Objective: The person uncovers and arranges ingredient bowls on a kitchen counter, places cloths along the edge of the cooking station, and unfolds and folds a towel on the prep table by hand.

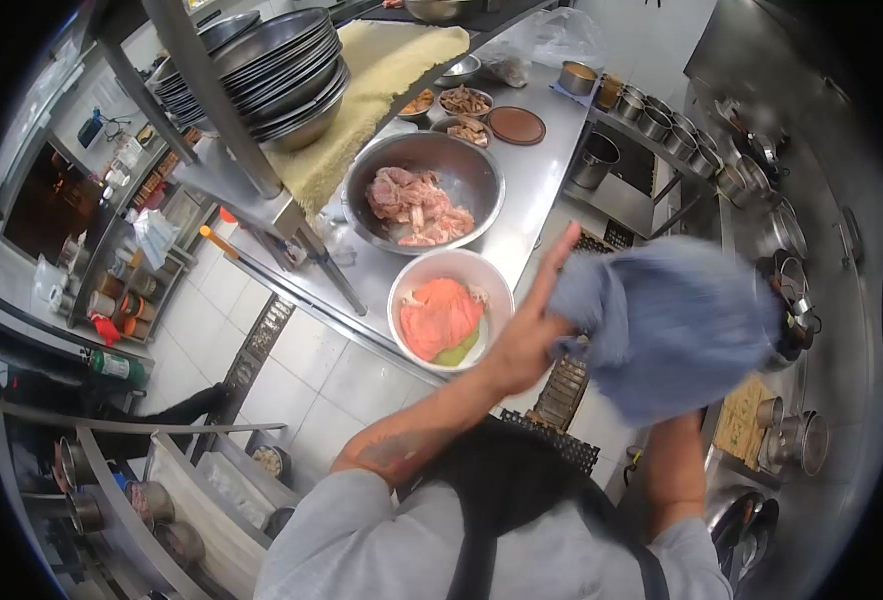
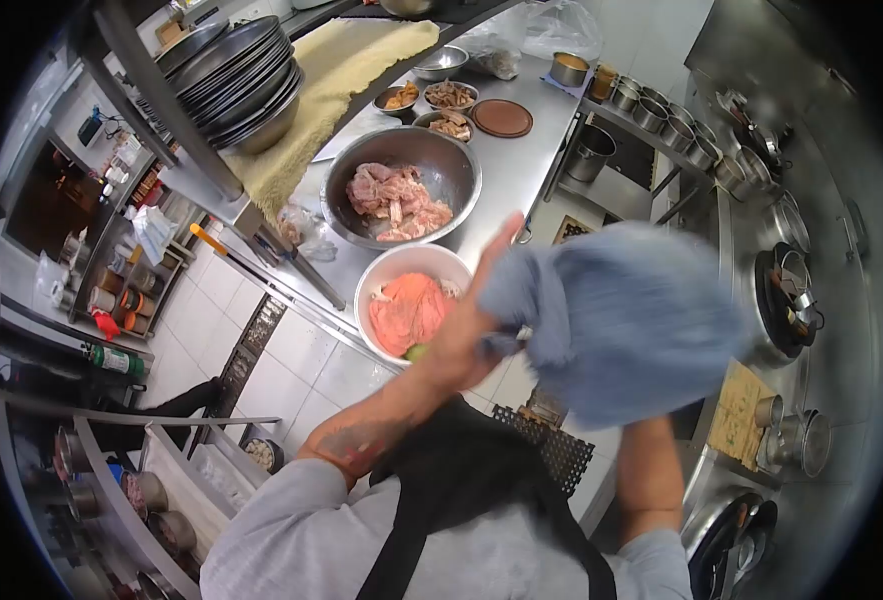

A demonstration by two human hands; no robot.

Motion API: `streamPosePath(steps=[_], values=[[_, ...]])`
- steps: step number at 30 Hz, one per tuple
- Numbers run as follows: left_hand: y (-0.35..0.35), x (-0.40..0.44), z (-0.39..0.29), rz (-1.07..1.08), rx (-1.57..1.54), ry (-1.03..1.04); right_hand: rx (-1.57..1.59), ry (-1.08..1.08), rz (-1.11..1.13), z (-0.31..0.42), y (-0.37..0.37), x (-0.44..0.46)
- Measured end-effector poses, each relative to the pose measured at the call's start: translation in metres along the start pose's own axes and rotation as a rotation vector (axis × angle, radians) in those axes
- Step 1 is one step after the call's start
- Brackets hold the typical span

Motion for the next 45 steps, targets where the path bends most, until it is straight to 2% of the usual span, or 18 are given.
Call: streamPosePath(steps=[1, 3, 5, 8, 12, 15, 16, 19, 21, 23, 24, 25, 28, 29, 30, 32, 38, 45], values=[[-0.001, -0.007, -0.012, 0.007, 0.401, 0.122, -0.048, -0.035, 0.098, 0.009, 0.020, 0.000], [-0.070, -0.033, 0.011, -0.201, 0.495, -0.013, -0.064, -0.170, 0.332, 0.036, 0.049, 0.008], [-0.123, -0.077, 0.008, -0.284, 0.303, -0.006, 0.031, -0.287, 0.583, 0.052, 0.061, 0.014], [-0.149, -0.101, -0.025, -0.369, -0.007, 0.039, 0.283, -0.127, 0.504, 0.006, 0.031, 0.031], [-0.143, -0.094, -0.074, -0.686, 1.122, 0.095, 0.099, 0.153, 0.261, -0.115, 0.020, 0.065], [-0.148, -0.089, -0.079, -0.923, 1.450, -0.107, 0.184, 0.345, 0.238, -0.215, 0.039, 0.084], [-0.171, -0.103, -0.051, -0.976, 0.657, -0.125, 0.326, 0.400, 0.243, -0.245, 0.053, 0.096], [-0.159, -0.070, -0.020, -1.125, -0.102, -0.110, 0.548, 0.608, 0.190, -0.315, 0.101, 0.146], [-0.161, -0.087, -0.015, -1.410, -0.083, -0.007, 0.687, 0.720, 0.159, -0.357, 0.148, 0.177], [-0.159, -0.101, -0.012, -1.351, 0.062, 0.184, 0.760, 0.856, 0.121, -0.363, 0.195, 0.204], [-0.146, -0.103, -0.021, -1.263, 0.201, 0.362, 0.660, 0.695, 0.221, -0.345, 0.207, 0.214], [-0.141, -0.103, -0.019, -1.279, 0.197, 0.379, 0.560, 0.525, 0.311, -0.321, 0.214, 0.226], [-0.125, -0.099, -0.008, -1.292, 0.287, 0.310, 0.638, 0.556, 0.326, -0.331, 0.229, 0.236], [-0.121, -0.110, -0.004, -1.413, 0.336, 0.319, 0.662, 0.585, 0.237, -0.346, 0.231, 0.236], [-0.124, -0.118, -0.007, -1.521, 0.398, 0.340, 0.625, 0.557, 0.377, -0.305, 0.219, 0.236], [-0.127, -0.113, -0.013, -1.483, 0.470, 0.353, 0.793, 0.610, 0.403, -0.315, 0.244, 0.233], [-0.122, -0.107, -0.017, -1.478, 0.714, 0.338, 0.628, 0.580, 0.401, -0.348, 0.250, 0.232], [-0.136, -0.134, -0.007, -1.472, 0.612, 0.429, 0.672, 0.635, 0.442, -0.339, 0.243, 0.233]])
Point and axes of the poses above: each hand's wrist, its own x-axis towards the middle knuckle, its own y-axis out of the palm, z = x × y, the point moved 10 cm from there along x, towards the middle knuckle, and after that the axes turned 6 degrees about -y, right-handed, at the moved point
